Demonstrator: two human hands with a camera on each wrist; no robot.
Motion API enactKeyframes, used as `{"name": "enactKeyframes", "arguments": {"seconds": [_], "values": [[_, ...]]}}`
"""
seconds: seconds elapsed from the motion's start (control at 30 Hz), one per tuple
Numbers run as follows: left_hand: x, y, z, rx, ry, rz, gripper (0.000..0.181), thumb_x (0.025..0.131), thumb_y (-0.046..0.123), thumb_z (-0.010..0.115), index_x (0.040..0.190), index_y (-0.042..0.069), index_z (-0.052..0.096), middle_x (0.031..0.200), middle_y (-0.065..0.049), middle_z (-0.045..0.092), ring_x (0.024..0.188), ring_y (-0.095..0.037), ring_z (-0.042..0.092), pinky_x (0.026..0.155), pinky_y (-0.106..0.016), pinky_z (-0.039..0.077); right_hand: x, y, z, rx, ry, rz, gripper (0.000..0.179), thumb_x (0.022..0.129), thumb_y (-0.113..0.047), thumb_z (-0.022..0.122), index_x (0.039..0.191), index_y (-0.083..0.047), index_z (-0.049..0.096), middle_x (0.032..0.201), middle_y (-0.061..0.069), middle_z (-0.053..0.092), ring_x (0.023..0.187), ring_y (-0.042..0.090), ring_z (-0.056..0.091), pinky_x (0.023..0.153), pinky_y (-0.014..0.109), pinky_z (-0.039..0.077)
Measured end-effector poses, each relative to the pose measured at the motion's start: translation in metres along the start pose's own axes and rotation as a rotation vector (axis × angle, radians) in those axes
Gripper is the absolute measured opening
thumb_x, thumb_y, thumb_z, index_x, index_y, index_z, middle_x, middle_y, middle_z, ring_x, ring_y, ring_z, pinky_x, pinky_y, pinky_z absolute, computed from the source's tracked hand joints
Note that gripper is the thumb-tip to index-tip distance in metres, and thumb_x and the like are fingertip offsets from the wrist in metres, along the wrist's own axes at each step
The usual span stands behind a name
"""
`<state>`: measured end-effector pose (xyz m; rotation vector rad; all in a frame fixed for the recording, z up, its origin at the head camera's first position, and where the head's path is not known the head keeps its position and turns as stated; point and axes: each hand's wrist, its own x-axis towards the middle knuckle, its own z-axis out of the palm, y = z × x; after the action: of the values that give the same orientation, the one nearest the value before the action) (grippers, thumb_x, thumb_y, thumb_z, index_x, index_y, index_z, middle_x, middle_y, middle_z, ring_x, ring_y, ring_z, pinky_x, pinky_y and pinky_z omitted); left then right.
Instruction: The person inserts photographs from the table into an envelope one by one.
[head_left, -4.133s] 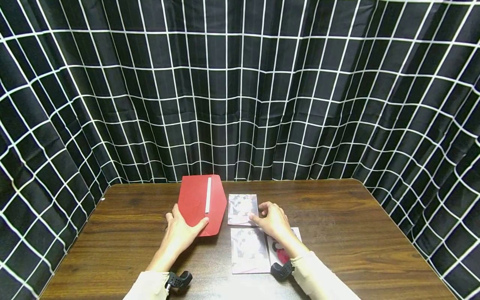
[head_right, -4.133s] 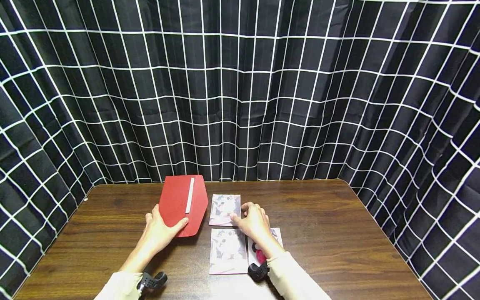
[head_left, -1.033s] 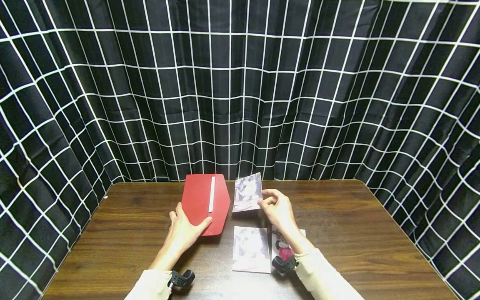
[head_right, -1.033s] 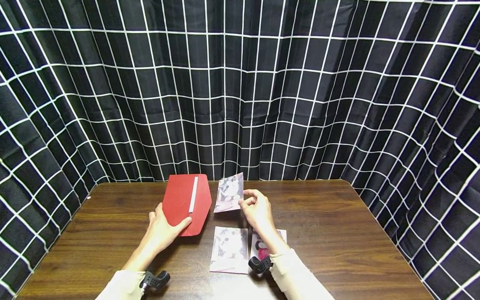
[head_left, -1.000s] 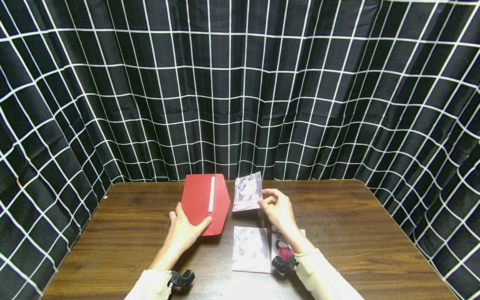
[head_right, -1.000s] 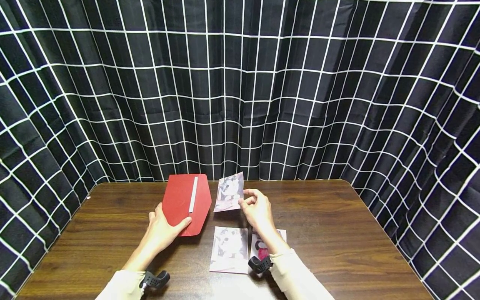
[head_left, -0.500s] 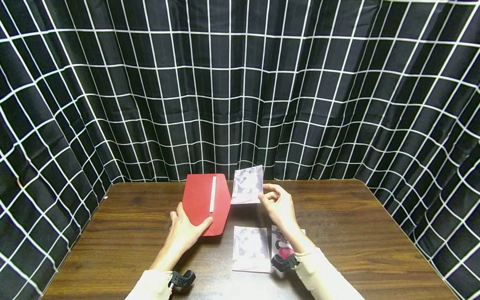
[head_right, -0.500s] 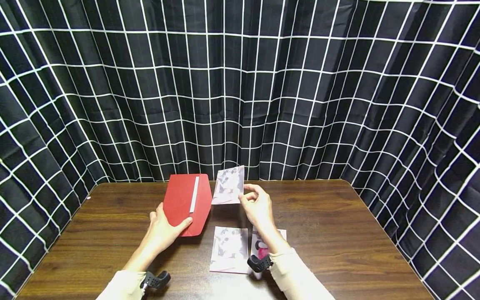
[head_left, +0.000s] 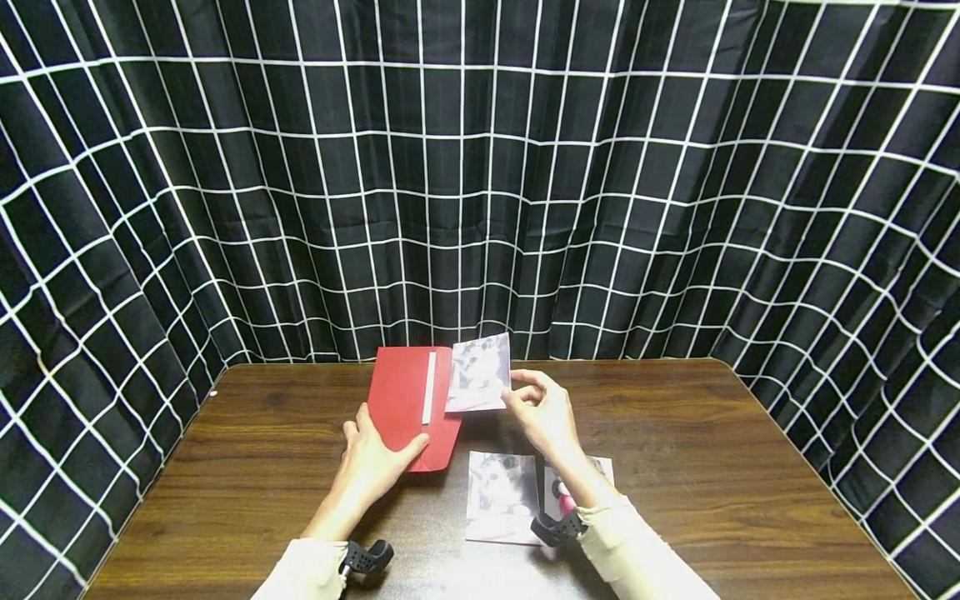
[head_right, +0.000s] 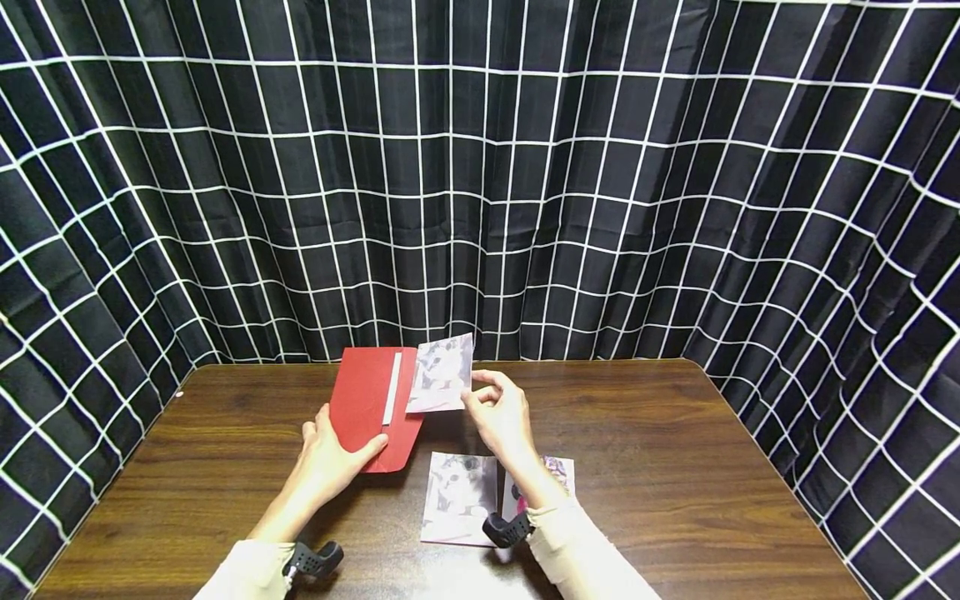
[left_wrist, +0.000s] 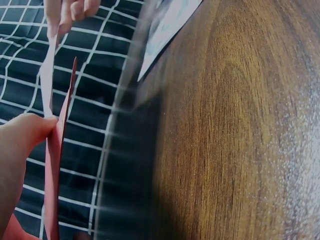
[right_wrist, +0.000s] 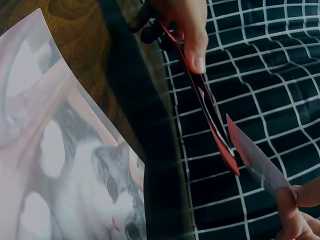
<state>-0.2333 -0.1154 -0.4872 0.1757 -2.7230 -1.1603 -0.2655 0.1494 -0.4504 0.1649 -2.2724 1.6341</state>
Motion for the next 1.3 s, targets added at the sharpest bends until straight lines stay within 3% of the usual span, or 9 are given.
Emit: {"name": "enactKeyframes", "arguments": {"seconds": [0.53,0.67,0.93,1.3], "values": [[-0.001,0.0,0.002,0.001,0.002,0.002,0.12,0.083,0.058,0.085,0.161,-0.009,0.024,0.138,-0.036,0.043,0.11,-0.056,0.066,0.099,-0.063,0.053,-0.006,-0.003,0.016,0.062,-0.031,-0.007,0.035,0.091,-0.003,0.08,0.124,0.008,0.071,0.082,0.025,0.076,0.062,0.007,0.059,0.06,0.02,0.041],[-0.001,0.0,0.002,0.003,0.003,0.009,0.12,0.083,0.058,0.086,0.161,-0.01,0.024,0.139,-0.037,0.043,0.111,-0.056,0.066,0.1,-0.063,0.053,-0.005,0.0,0.019,0.055,-0.026,-0.005,0.036,0.092,-0.002,0.08,0.124,0.009,0.07,0.082,0.025,0.075,0.063,0.011,0.061,0.059,0.02,0.041],[-0.002,0.002,0.002,-0.004,-0.011,-0.005,0.121,0.083,0.058,0.086,0.162,-0.009,0.023,0.139,-0.036,0.042,0.109,-0.056,0.066,0.098,-0.063,0.054,-0.004,-0.001,0.023,0.053,-0.048,-0.009,0.032,0.091,-0.001,0.079,0.122,0.006,0.072,0.081,0.024,0.075,0.063,0.004,0.057,0.06,0.02,0.042],[-0.002,0.002,0.002,0.0,-0.005,0.001,0.121,0.083,0.058,0.085,0.162,-0.008,0.021,0.139,-0.036,0.042,0.109,-0.055,0.067,0.098,-0.063,0.054,-0.005,0.001,0.026,0.011,-0.046,0.003,0.032,0.09,-0.002,0.079,0.121,0.005,0.072,0.079,0.021,0.075,0.061,0.005,0.057,0.059,0.021,0.042]]}}
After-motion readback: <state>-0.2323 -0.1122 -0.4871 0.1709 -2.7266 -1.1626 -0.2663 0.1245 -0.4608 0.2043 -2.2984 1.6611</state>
